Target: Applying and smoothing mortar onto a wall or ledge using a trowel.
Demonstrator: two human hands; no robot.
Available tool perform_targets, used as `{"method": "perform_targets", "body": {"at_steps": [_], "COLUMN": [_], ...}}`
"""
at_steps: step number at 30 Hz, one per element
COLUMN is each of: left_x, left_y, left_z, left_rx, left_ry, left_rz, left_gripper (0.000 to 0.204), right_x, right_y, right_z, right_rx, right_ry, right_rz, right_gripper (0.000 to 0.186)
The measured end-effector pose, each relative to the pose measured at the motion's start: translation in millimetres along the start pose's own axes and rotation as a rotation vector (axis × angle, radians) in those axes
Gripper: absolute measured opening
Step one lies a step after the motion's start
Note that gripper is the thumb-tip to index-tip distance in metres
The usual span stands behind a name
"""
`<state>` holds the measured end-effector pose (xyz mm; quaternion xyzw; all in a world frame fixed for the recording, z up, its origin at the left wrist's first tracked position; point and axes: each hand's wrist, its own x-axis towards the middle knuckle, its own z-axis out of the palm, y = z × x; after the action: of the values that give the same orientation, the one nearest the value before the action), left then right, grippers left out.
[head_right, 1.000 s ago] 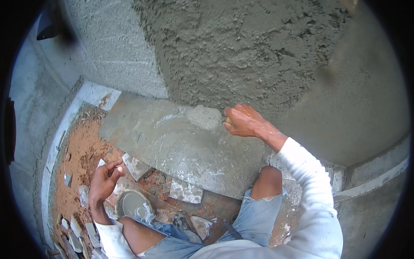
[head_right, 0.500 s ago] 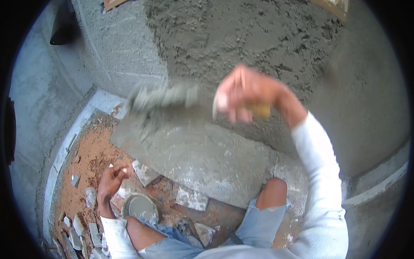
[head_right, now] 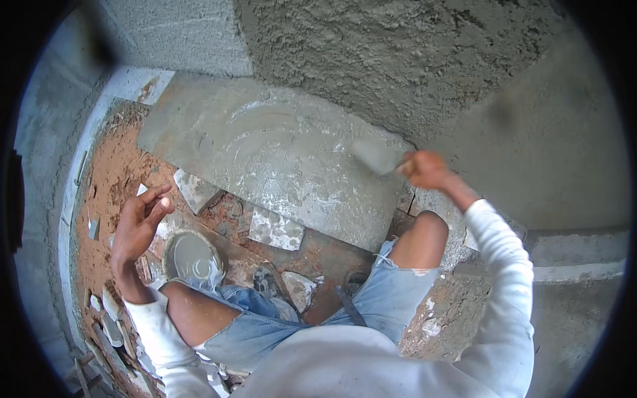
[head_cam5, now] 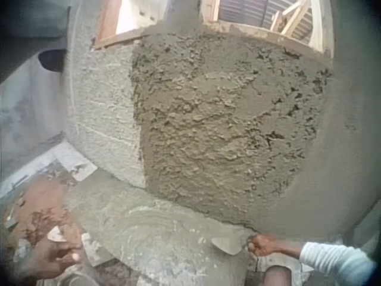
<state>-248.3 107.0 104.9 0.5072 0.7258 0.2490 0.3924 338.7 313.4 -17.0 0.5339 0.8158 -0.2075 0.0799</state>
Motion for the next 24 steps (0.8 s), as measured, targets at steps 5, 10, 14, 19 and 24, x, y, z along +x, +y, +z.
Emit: {"method": "perform_targets", "body": {"at_steps": [5, 10, 14, 19, 24], "left_x": [-45, -68, -63, -37, 15], "left_y": [32, 44, 36, 21, 20], "left_z": [0, 11, 11, 8, 22], "left_rx": [0.133, 0.097, 0.106, 0.034, 0.013], "left_ry": [-0.014, -0.025, -0.053, -0.011, -0.046], "left_rz": [-0.015, -0.09, -0.033, 0.05, 0.058], "left_gripper": [0.048, 0.046, 0.046, 0.049, 0.049], "right_x": [97, 203, 178, 82, -22], "right_y": [-2, -10, -39, -93, -119], "right_z": [130, 122, 98, -26, -133], "right_rx": [0.017, -0.031, -0.103, -0.128, -0.131], "right_ry": [-0.09, 0.214, 0.395, 0.358, 0.249], "right_rz": [-0.303, -0.063, 0.058, -0.021, -0.312], "right_gripper": [0.027, 0.031, 0.036, 0.035, 0.032]}}
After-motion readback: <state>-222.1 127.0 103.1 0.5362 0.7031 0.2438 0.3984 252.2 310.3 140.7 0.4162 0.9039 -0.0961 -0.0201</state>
